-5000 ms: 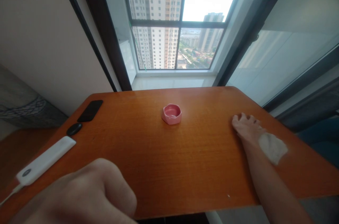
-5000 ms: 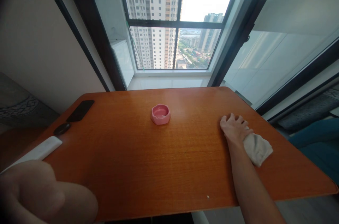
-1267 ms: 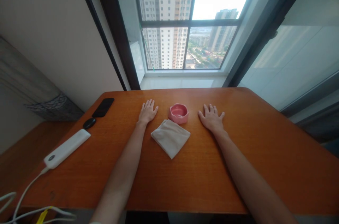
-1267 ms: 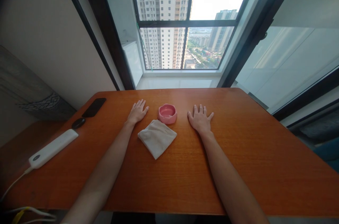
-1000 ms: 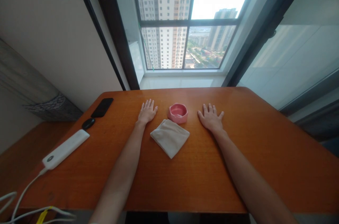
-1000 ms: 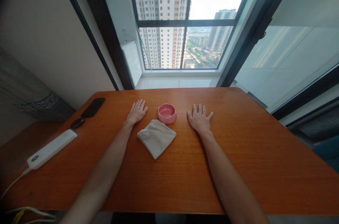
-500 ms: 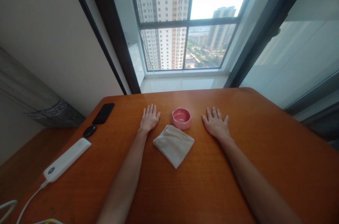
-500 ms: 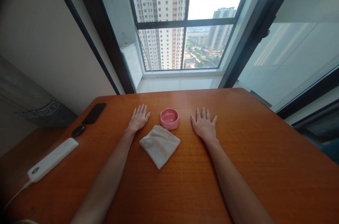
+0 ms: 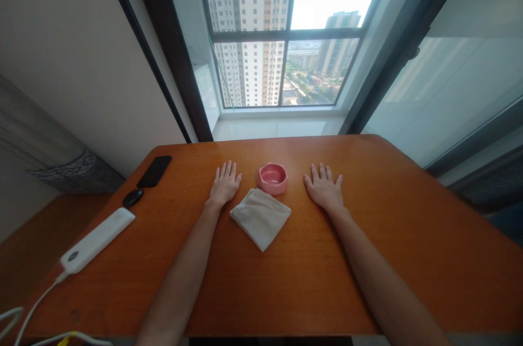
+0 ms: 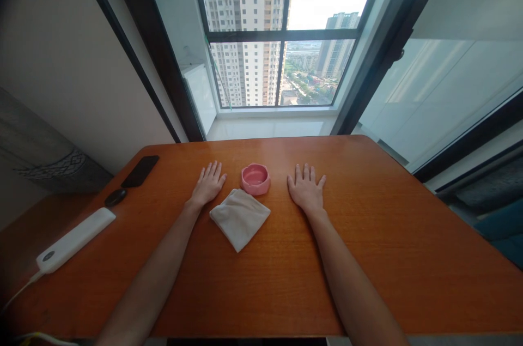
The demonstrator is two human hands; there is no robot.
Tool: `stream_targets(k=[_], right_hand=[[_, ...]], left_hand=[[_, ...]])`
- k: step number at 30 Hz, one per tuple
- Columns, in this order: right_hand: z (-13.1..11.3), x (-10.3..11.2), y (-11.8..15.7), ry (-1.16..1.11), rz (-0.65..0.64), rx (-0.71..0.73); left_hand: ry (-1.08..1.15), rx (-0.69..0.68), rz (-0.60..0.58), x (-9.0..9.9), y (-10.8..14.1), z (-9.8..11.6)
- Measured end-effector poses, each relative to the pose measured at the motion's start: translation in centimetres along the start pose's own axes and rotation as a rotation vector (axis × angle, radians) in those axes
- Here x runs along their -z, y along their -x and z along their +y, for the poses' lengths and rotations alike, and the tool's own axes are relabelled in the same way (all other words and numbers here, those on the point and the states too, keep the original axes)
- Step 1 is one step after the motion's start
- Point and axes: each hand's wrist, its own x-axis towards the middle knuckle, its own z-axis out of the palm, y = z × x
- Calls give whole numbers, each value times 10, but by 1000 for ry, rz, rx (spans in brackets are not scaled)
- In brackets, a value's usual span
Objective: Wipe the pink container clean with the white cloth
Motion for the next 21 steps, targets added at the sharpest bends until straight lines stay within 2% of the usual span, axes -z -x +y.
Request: stream_targets(k=[11, 21], right_hand=[[0, 3, -3, -9, -18, -4], [2, -4, 1, 20, 19, 0]], left_hand=[[28, 9, -55, 7, -3, -1], [-35, -12, -9, 3, 5, 1]])
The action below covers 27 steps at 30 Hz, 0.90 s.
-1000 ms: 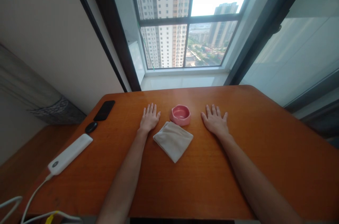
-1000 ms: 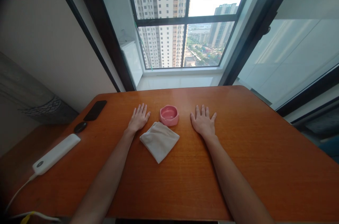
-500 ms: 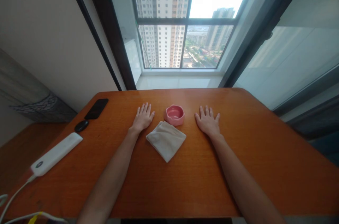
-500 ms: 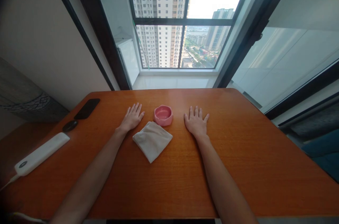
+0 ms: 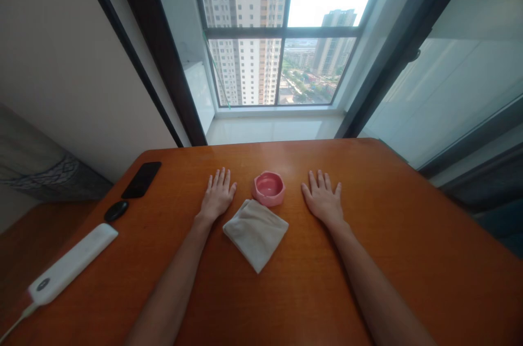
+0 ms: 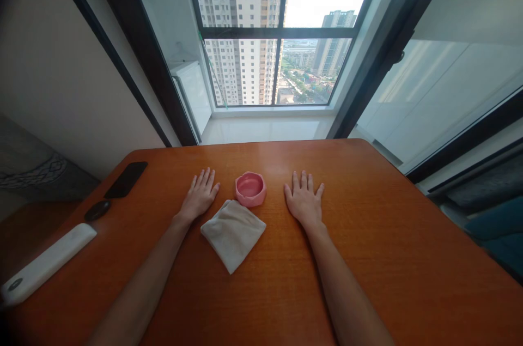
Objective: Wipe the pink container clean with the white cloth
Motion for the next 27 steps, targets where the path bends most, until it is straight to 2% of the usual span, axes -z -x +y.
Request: stream_targets(k=[9, 16, 19, 21, 22, 23, 24, 25, 26, 27], right_hand=[[0, -1, 4, 17, 23, 17], [3, -4, 5, -57, 90, 39], [-1, 7, 7, -198, 233, 35], [-11, 17, 21, -363, 464, 81], [-20, 21, 33, -443, 594, 168], [-29, 25, 47, -488, 669, 345], [-39, 27, 65, -497, 669, 587], [-49, 28, 83, -483, 595, 852], [-57, 28, 102, -428, 438, 1079], [-63, 27, 120, -390, 298, 1166]], left_hand=[[-86, -52, 80, -8, 5, -3], [-5, -37, 119, -11, 12, -1], [26, -20, 123, -9, 10, 1], [36, -16, 133, -7, 10, 1], [41, -15, 138, -7, 10, 2], [46, -14, 142, -6, 10, 2], [50, -14, 146, -6, 10, 3], [52, -13, 150, -6, 10, 3], [54, -11, 154, -5, 10, 4], [54, -10, 158, -5, 11, 4]])
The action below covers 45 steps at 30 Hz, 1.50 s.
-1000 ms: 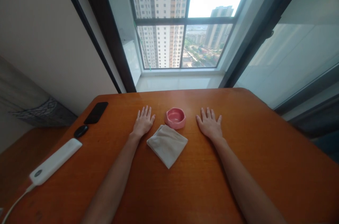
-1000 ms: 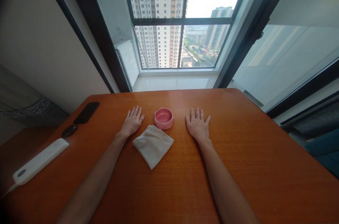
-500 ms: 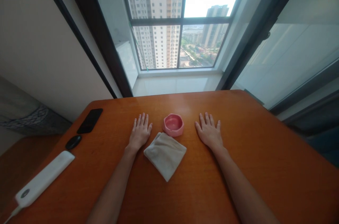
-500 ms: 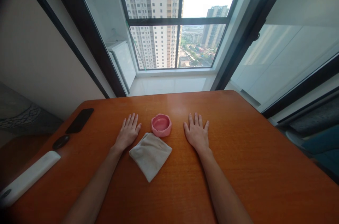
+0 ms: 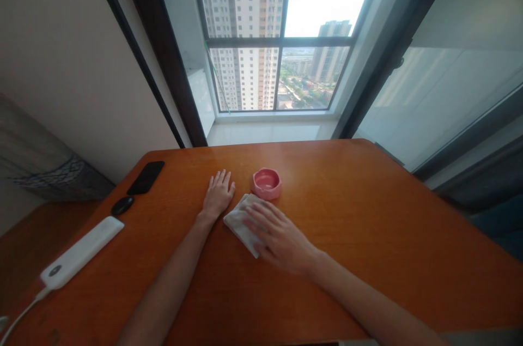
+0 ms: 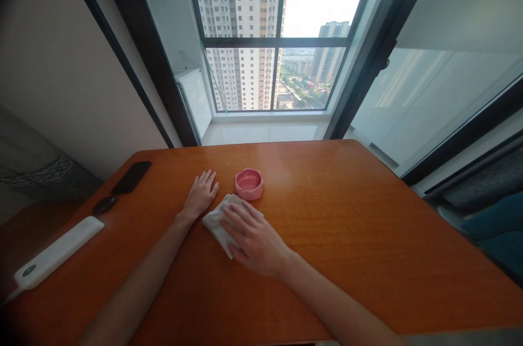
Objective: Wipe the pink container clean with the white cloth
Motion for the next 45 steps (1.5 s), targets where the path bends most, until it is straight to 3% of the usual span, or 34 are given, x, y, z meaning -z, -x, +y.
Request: stream_targets(k=[3, 6, 8, 10, 12, 14, 16, 17, 19, 20, 21, 23, 26, 29, 31, 33, 35, 36, 45], right_hand=[[-39, -1, 15, -100, -236, -82], [-64, 6, 40, -104, -269, -59], [-82, 6, 59, -17, -213, 76], [-102, 0, 76, 121, -50, 193], [-119, -7, 89, 146, 76, 214], [-128, -9, 94, -15, 144, 146], [-124, 0, 89, -304, 196, -84], [-118, 8, 83, -465, 209, -271], [-95, 32, 64, -755, 260, -798], [-80, 46, 53, -876, 280, -967], [-64, 60, 41, -950, 351, -1089], [-32, 86, 16, -981, 547, -1146], [5, 109, -20, -731, 779, -1019], [26, 99, -46, -310, 791, -770], [36, 75, -54, -93, 605, -505], [45, 45, -55, 50, 288, -313], [53, 21, -51, 157, 12, -208], [57, 14, -50, 193, -56, -189], [85, 25, -65, 292, -161, -51]], left_hand=[[-5, -1, 8, 1, 0, 1], [-11, -1, 7, 2, -1, 3], [-11, -3, 6, 3, -2, 4], [-6, -2, 8, 3, -2, 5], [1, 3, 11, 4, -2, 6], [7, 7, 9, 4, -2, 7], [11, 7, 6, 4, -2, 7], [13, 7, 4, 4, -2, 7], [15, 10, 2, 5, -2, 7], [17, 12, 2, 5, -2, 7], [19, 13, 3, 5, -2, 7], [26, 13, 6, 5, -2, 8], [37, 10, 11, 5, -1, 8], [46, 8, 14, 4, -1, 7], [51, 5, 18, 3, -1, 6], [58, 0, 23, 2, -1, 6], [64, -3, 30, 0, -1, 5], [67, -3, 33, -1, -1, 5], [75, 4, 38, 1, 0, 7]])
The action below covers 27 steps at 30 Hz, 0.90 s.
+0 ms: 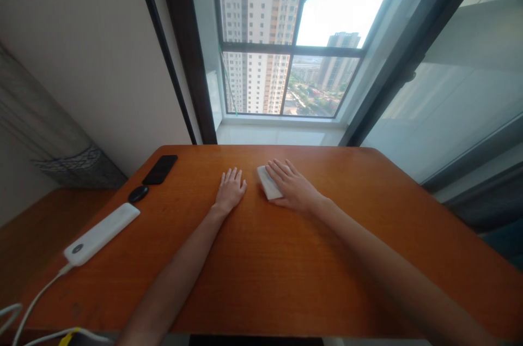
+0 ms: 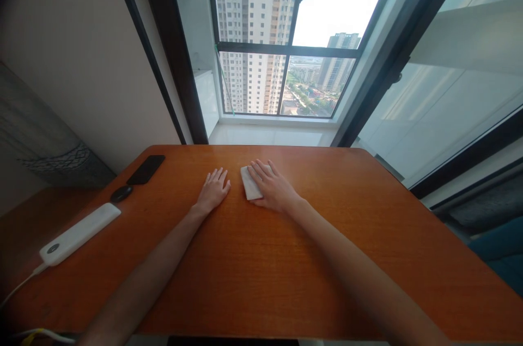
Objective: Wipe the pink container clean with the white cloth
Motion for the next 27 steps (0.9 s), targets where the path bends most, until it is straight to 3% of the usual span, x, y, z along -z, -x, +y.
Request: stream_targets(k=[3, 9, 16, 19, 27], right_hand=[[-3, -19, 0, -20, -6, -5], [-13, -51, 8, -43, 179, -134], [-21, -46, 1, 0, 104, -202], [-26, -43, 0, -10, 59, -221], [-39, -44, 6, -50, 83, -299]], left_hand=[[1, 2, -8, 1, 0, 1], [12, 8, -13, 0, 0, 1], [63, -13, 12, 1, -1, -2], [114, -95, 30, 9, 1, 2], [378, -384, 103, 27, 36, 51]])
